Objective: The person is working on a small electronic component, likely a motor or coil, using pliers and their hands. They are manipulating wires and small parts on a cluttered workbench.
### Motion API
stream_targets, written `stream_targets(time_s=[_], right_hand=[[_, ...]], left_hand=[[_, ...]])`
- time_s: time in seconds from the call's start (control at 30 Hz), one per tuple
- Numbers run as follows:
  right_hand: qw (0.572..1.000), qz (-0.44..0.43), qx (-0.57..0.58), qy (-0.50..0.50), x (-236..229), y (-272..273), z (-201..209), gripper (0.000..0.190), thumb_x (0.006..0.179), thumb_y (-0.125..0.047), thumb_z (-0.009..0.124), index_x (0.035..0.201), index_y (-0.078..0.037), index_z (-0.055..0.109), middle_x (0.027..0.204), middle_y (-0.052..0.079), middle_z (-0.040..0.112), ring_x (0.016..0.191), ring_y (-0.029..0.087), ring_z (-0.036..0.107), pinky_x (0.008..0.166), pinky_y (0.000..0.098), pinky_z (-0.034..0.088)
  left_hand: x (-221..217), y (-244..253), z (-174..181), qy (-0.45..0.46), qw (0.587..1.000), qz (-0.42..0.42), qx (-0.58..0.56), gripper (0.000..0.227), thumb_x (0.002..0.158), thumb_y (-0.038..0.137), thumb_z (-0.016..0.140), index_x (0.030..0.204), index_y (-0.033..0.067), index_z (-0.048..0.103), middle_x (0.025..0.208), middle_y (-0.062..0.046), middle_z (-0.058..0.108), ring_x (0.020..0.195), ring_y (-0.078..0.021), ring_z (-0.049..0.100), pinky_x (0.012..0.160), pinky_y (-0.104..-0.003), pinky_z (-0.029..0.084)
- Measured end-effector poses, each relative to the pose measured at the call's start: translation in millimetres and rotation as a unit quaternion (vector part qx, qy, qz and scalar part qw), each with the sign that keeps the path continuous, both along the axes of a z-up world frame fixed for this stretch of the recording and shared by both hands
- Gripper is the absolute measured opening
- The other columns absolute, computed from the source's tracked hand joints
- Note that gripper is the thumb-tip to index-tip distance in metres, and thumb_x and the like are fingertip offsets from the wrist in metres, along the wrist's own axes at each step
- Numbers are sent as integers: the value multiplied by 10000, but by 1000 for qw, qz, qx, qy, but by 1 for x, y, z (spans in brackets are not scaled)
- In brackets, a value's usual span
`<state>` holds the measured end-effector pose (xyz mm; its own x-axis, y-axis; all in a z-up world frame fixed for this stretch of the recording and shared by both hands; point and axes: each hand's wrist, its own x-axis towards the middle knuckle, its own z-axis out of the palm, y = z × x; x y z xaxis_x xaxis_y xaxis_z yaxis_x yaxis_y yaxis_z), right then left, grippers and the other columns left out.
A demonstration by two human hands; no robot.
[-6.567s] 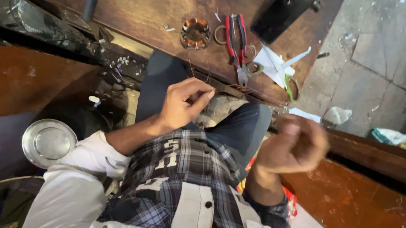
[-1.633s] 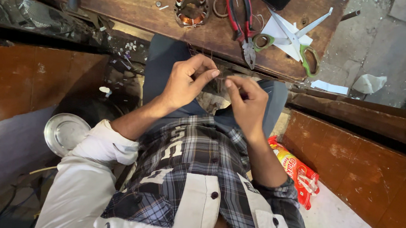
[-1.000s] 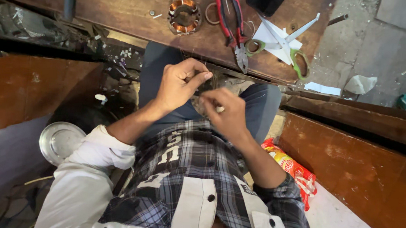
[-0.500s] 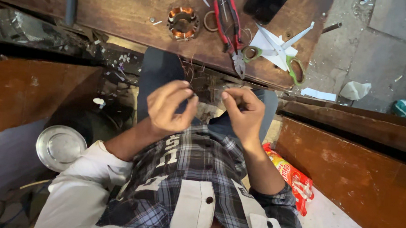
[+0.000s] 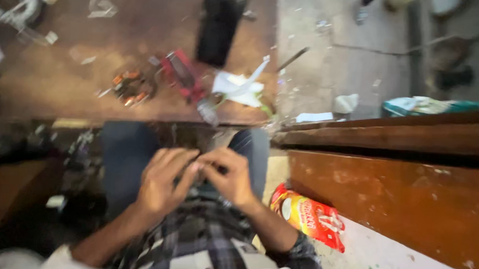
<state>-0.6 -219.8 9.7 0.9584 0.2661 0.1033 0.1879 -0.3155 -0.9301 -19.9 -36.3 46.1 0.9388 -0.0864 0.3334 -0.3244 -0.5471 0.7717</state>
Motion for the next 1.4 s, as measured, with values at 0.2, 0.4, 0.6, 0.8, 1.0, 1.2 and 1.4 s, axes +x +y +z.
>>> stream_targets(time_s=[0.2,0.4,0.6,0.8,1.0,1.2,1.4], right_hand=[[999,29,12,-37,-11,-16,24,137,927,-44,748,1063,-29,742,964,111,724,819,199,695,722,311,562],[999,2,-30,15,-7,-26,38,132,931,-78,761,1051,-23,756,871,116,711,724,220,680,668,315,532],[998,14,-2,-62,-12,-27,35,70,923,-84,778,985,-73,745,881,56,718,722,226,677,689,332,519],[987,59,-45,-142,-12,-19,28,161,874,-81,816,1015,-95,738,891,51,690,783,253,678,724,359,520],[985,-61,-46,-153,-12,-18,20,121,897,-89,827,985,-100,744,838,58,689,712,251,661,655,369,518],[977,94,-33,-187,-15,-10,22,154,912,-67,802,1030,-111,712,895,72,681,791,280,678,701,385,535],[992,-67,-24,-102,-4,-21,24,142,900,-43,809,1031,-51,754,851,92,704,664,201,663,587,310,520]], left_hand=[[2,-7,-1,-55,997,-24,49,201,823,124,730,1011,53,722,972,-97,721,979,-338,667,923,-479,454],[2,-11,-20,56,997,-19,-53,179,871,115,721,1038,54,743,907,-85,726,831,-249,675,770,-340,518],[1,-11,-40,154,985,22,-72,126,891,107,721,989,48,776,768,-69,704,660,-169,632,667,-283,500],[1,-2,-56,195,963,61,-178,130,868,115,776,920,-4,765,732,-41,699,701,-57,621,676,-226,496],[4,-4,-67,264,949,140,-98,180,890,137,794,1026,20,806,548,-45,603,545,-53,510,551,-244,421],[10,-4,-61,188,965,123,-138,210,895,175,794,1057,41,794,620,3,621,602,-3,485,571,-202,418],[13,-8,-29,185,978,58,-77,236,904,192,744,1085,47,784,704,-81,702,647,-118,635,602,-287,512]])
